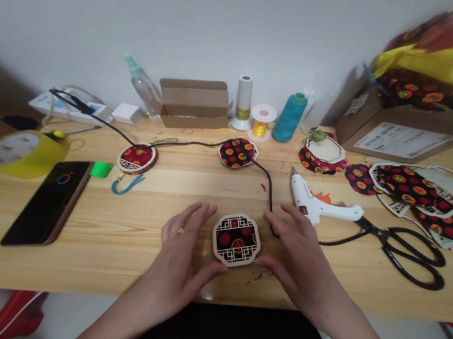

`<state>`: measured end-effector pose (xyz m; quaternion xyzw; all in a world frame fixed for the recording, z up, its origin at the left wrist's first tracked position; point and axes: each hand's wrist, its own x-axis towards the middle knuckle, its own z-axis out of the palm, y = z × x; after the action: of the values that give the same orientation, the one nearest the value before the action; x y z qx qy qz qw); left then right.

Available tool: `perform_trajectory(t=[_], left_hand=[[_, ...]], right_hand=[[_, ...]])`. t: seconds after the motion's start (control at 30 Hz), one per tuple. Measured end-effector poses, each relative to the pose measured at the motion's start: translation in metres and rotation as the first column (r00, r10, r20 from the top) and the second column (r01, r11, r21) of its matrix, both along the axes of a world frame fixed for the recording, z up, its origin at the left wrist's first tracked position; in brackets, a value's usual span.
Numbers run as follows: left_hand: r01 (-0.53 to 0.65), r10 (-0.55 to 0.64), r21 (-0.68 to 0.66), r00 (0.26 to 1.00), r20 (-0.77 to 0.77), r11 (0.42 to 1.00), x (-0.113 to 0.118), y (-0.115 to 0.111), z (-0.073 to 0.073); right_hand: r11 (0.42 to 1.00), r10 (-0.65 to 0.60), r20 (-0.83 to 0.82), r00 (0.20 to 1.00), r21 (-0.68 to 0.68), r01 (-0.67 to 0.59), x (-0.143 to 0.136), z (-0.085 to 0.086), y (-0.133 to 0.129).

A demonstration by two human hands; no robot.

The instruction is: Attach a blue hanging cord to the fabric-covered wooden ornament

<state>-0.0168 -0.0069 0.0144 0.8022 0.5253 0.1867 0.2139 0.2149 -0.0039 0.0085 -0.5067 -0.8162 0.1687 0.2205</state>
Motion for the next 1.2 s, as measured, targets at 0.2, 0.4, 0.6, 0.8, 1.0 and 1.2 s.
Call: perform_trajectory(t=[0.2,0.4,0.6,0.8,1.0,1.2], left_hand=[[-0.010,0.011,0.032,0.999,-0.039,0.999,-0.002,-0.001,-0.006],[-0.025,0.026,0.044,0.999,-0.026,0.999,0.000,0.000,-0.008],[-0.015,0.016,0.036,1.000,-0.015,0.999,0.001,0.002,-0.010],[-0.003,0.003,0.027,1.000,-0.014,1.000,0.001,0.004,-0.011],[0.005,-0.005,0.031,1.000,0.004,1.000,0.000,0.002,-0.012],[0.001,-0.001,0.029,1.000,0.001,1.000,0.000,0.002,-0.012]], right_hand=[[1.000,-0.008,-0.027,1.000,-0.008,0.008,0.000,-0.004,-0.004],[1.000,0.011,-0.048,0.999,-0.004,-0.011,-0.006,-0.002,-0.003],[1.000,0.001,-0.030,1.000,-0.025,-0.002,-0.008,-0.005,-0.002],[1.000,0.003,-0.018,1.000,-0.005,-0.003,-0.010,-0.007,-0.001],[1.000,-0.003,-0.024,1.000,-0.006,0.002,-0.013,-0.005,-0.002],[1.000,-0.003,0.000,1.000,-0.021,0.003,-0.014,-0.001,-0.003]])
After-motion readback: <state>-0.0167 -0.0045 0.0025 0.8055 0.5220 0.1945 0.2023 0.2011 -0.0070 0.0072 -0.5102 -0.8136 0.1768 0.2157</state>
